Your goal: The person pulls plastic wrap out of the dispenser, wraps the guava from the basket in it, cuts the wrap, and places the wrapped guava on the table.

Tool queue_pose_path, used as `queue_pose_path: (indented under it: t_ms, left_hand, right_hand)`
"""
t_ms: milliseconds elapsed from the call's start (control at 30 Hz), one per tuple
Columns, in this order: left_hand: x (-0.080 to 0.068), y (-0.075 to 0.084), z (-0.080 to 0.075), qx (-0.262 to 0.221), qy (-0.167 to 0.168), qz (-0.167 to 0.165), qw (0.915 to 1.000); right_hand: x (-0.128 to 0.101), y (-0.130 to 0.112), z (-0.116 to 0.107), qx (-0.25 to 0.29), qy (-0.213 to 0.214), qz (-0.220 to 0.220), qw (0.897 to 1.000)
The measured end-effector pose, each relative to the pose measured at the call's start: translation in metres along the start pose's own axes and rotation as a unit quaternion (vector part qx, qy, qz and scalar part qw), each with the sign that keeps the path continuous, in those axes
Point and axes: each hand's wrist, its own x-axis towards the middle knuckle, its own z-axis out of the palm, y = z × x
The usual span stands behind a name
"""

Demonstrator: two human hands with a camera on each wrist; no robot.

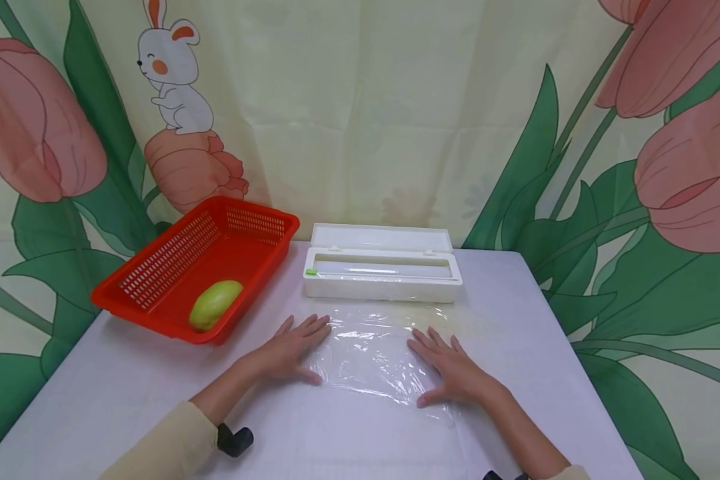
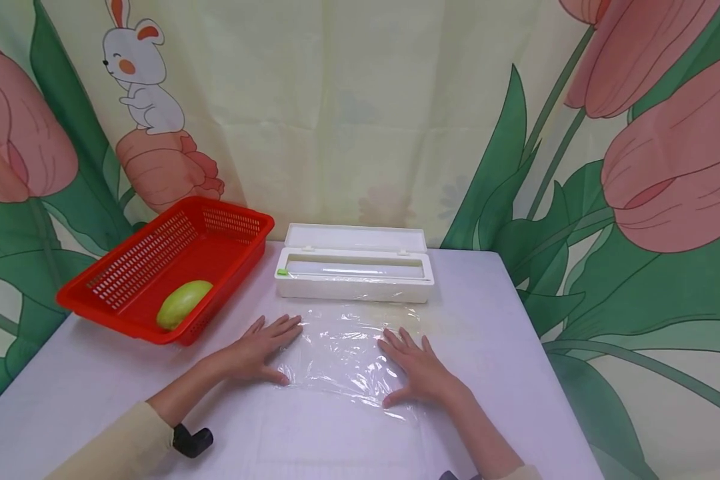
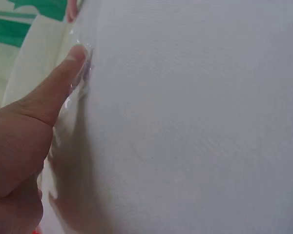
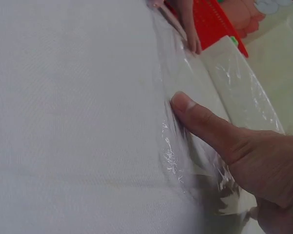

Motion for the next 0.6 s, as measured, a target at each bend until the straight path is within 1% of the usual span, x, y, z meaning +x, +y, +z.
queue_pose_path:
  t_ms: [100,267,400,533,600]
  left_hand:
    - [-0.001,0.0,0.001,0.013,-0.024,-0.015,0.9995]
    - [0.001,-0.002,0.002,0.058,-0.041,-0.028,0.997]
    - [0.003,0.0,0.001,0.083,-0.058,-0.035,0.9943]
    - [0.003,0.001,-0.002,0.088,-0.071,-0.033,0.9931]
    - [0.002,0.0,-0.003,0.074,-0.073,-0.029,0.9941]
  right_hand:
    - [-0.002,0.001,0.0,-0.014,-0.011,0.012,1.0]
    - [-0.003,0.005,-0.001,-0.04,-0.02,0.013,0.999]
    - [-0.003,0.008,0.0,-0.046,-0.03,0.01,0.998]
    - [-0.003,0.01,0.0,-0.045,-0.033,0.016,0.998]
    - [-0.005,0.011,0.0,-0.036,-0.027,0.019,0.999]
